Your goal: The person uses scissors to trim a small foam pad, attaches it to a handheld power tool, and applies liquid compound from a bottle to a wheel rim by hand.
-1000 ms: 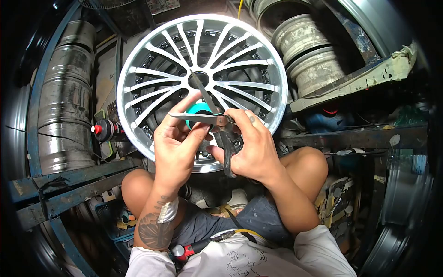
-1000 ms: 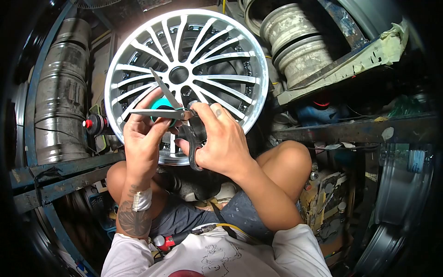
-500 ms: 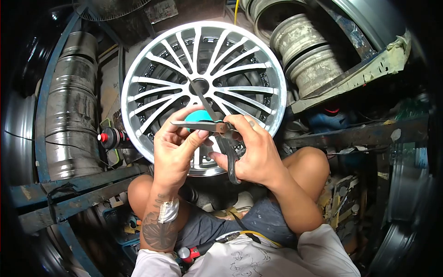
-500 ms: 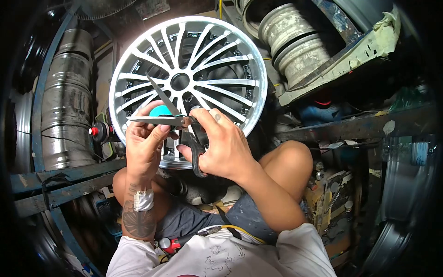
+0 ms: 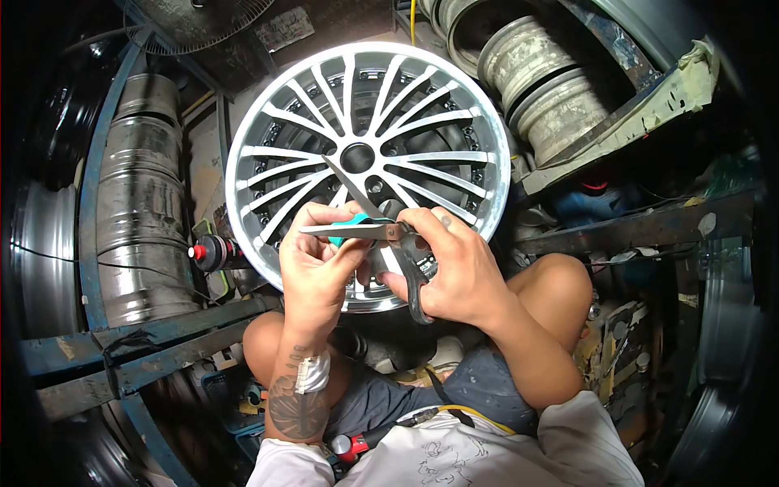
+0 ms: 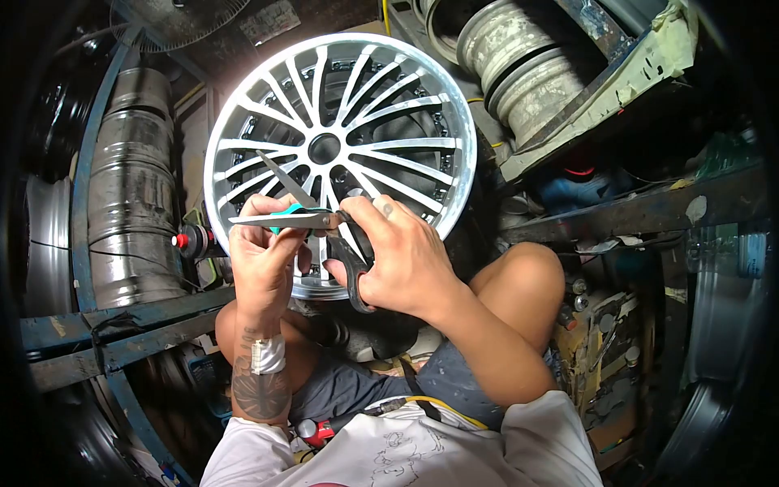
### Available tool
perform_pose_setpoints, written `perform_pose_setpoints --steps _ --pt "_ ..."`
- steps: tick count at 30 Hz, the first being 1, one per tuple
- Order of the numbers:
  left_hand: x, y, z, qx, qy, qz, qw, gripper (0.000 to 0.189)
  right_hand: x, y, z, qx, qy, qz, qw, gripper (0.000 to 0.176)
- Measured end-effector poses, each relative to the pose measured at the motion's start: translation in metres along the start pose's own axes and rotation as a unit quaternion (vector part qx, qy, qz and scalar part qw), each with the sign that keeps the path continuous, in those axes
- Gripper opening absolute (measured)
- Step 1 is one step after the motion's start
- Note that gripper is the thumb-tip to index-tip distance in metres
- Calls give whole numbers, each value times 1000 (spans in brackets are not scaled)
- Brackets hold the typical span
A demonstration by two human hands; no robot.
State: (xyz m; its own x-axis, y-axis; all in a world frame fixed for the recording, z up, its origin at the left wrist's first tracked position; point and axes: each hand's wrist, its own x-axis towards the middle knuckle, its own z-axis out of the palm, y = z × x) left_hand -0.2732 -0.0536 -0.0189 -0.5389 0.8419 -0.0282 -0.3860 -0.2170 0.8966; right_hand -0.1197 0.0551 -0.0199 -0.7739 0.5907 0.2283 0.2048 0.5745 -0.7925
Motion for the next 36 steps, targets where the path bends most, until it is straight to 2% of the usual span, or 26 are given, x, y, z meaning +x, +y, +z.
perform_pose_setpoints --steps 5,8,12,17,22,30,33,36 --pt "-1 5 2 21 7 16 1000 23 -1 -1 1 -19 -1 -16 1000 61" --pt "0 5 -1 27 -29 25 999 23 -1 1 1 -29 7 -33 999 63" --pt "0 7 1 -22 -31 -7 999 22 -1 -2 -2 -5 -19 -4 1000 54" --pt "1 11 -8 -51 -52 -76 994 23 1 -6 -8 -8 -46 -1 999 53" --pt "1 11 -9 -38 -56 -86 994 31 1 -1 -6 5 -49 -9 999 55" --pt "-1 12 -10 -34 -40 -103 993 26 1 -4 -6 12 -71 9 997 62" --pt "-1 14 -11 -19 -40 -113 993 24 2 -3 -3 3 -43 -25 999 61" --pt "0 16 -13 -22 -38 -128 991 23 2 -5 -3 7 -48 -19 999 61"
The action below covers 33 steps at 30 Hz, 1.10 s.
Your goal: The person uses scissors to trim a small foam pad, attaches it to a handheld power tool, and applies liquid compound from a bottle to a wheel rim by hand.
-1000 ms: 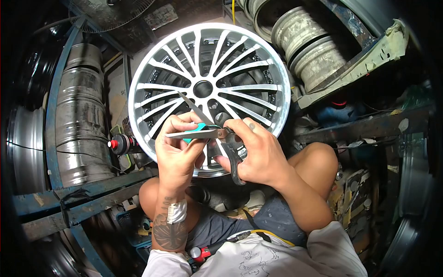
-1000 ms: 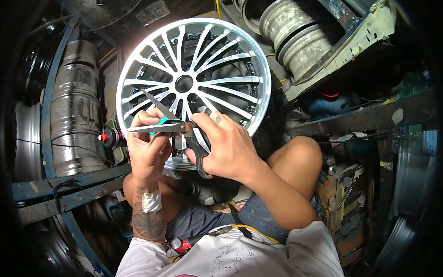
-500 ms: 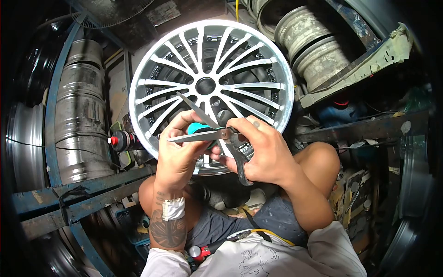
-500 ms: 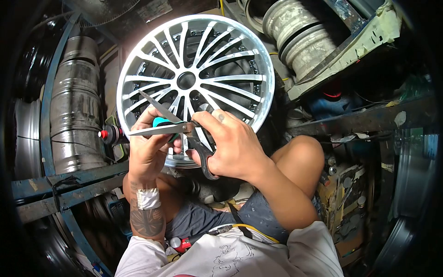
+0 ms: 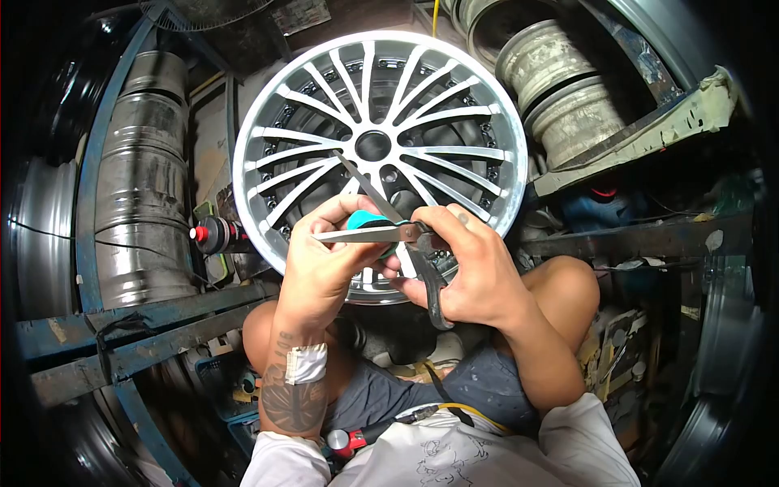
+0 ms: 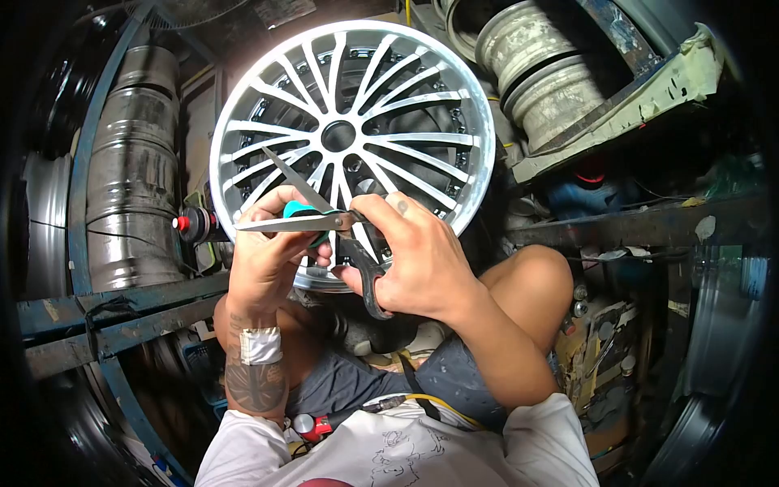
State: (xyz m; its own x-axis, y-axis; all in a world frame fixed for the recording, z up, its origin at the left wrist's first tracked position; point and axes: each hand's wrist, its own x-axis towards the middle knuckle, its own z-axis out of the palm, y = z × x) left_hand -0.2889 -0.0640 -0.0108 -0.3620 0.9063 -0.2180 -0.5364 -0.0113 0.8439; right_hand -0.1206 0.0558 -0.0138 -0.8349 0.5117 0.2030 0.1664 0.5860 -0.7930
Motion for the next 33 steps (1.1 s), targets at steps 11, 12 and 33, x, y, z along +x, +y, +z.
perform_pose_setpoints --steps 11,12,33 --pt "-4 2 -1 20 0 0 1000 24 2 0 5 -14 21 -20 999 59" --pt "-5 3 0 21 3 2 1000 24 2 0 5 -11 23 -21 999 59" --pt "-2 1 -11 21 -16 -25 999 31 -1 -1 9 -46 19 5 999 60"
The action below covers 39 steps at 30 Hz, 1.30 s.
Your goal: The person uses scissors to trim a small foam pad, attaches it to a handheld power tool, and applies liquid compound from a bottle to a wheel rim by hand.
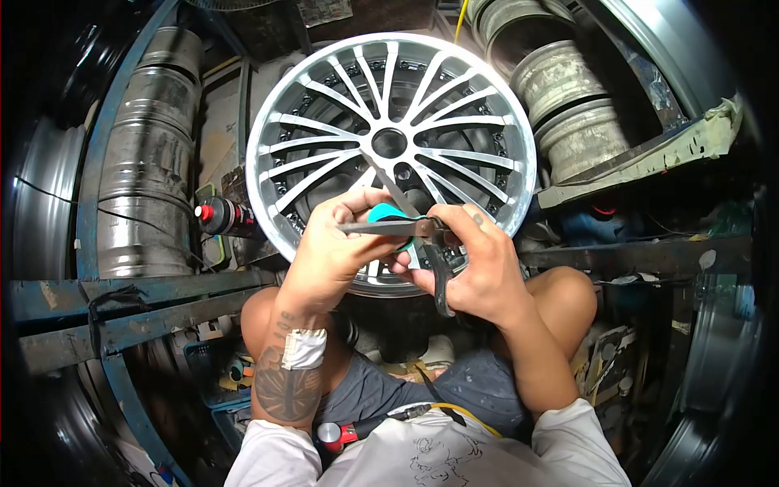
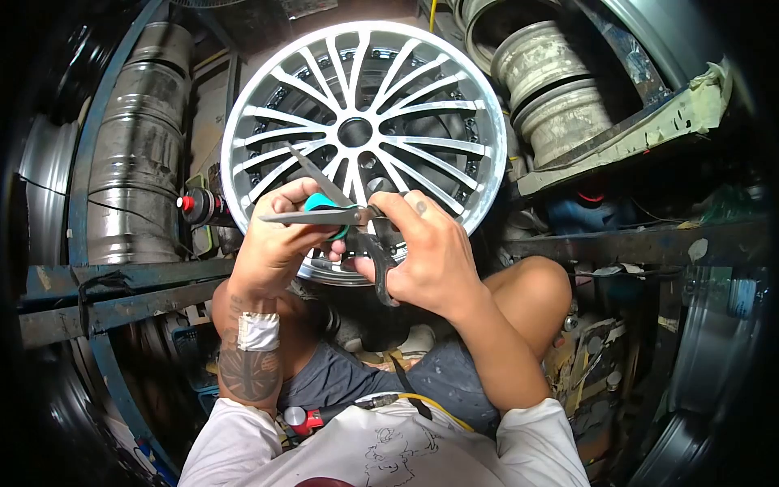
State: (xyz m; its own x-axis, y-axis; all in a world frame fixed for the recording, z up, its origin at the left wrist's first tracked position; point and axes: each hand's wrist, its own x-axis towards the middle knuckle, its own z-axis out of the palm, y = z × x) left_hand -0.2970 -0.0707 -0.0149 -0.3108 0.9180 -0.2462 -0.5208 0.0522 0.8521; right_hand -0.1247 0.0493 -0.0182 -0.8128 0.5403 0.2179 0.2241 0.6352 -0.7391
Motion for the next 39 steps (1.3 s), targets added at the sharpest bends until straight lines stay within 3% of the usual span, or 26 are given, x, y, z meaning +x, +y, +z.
perform_pose_setpoints --steps 3,15,24,27,34,39 --pt "-1 1 1 16 -7 -7 1000 32 2 -1 -2 -37 16 -41 998 59" --pt "-3 7 2 16 -14 -26 999 32 1 1 0 -78 43 -55 994 65" --pt "-7 10 1 29 6 -33 999 32 -2 4 2 -72 4 -27 997 65" --pt "-5 6 -5 17 -13 -46 999 32 3 5 5 -89 42 -79 992 61" --pt "-4 5 -3 9 13 -28 999 31 0 7 10 -45 11 -24 999 60" --pt "-1 -11 12 -102 46 30 993 42 3 6 14 33 0 51 998 58"
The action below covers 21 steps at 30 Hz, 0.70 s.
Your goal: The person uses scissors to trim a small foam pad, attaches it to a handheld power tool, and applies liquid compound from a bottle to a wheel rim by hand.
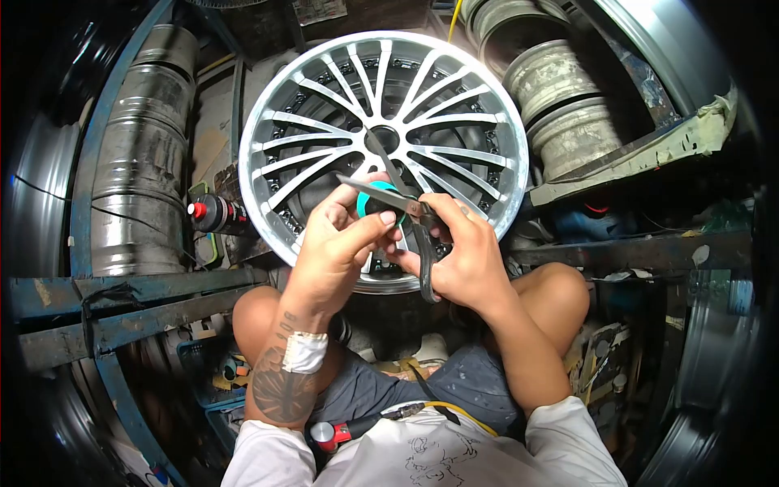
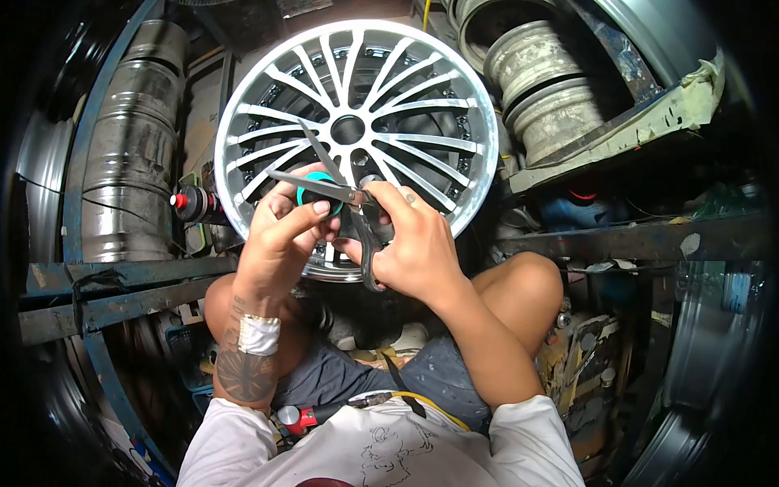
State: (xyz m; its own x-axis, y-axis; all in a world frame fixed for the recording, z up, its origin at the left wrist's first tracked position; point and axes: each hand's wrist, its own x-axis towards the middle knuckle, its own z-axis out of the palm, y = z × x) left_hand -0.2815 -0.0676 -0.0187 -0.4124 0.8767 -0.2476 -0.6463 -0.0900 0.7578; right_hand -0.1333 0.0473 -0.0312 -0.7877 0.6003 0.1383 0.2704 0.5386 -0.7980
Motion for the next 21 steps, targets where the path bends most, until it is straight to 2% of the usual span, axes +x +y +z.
perform_pose_setpoints --steps 3,7,10,16,19,21 --pt "3 -9 6 -46 41 20 998 42 0 -4 2 62 1 20 998 56" --pt "7 -13 3 40 56 69 995 38 0 -5 6 83 -9 24 996 57" --pt "5 -8 7 71 60 72 993 35 0 -8 6 104 5 22 994 58" --pt "0 4 10 45 26 37 998 34 -1 -9 -1 119 -51 66 989 54" --pt "0 4 10 22 0 33 999 31 -2 -11 -3 188 -28 37 981 53" --pt "1 2 6 40 -3 34 999 27 -4 -9 -4 206 -51 38 977 51"
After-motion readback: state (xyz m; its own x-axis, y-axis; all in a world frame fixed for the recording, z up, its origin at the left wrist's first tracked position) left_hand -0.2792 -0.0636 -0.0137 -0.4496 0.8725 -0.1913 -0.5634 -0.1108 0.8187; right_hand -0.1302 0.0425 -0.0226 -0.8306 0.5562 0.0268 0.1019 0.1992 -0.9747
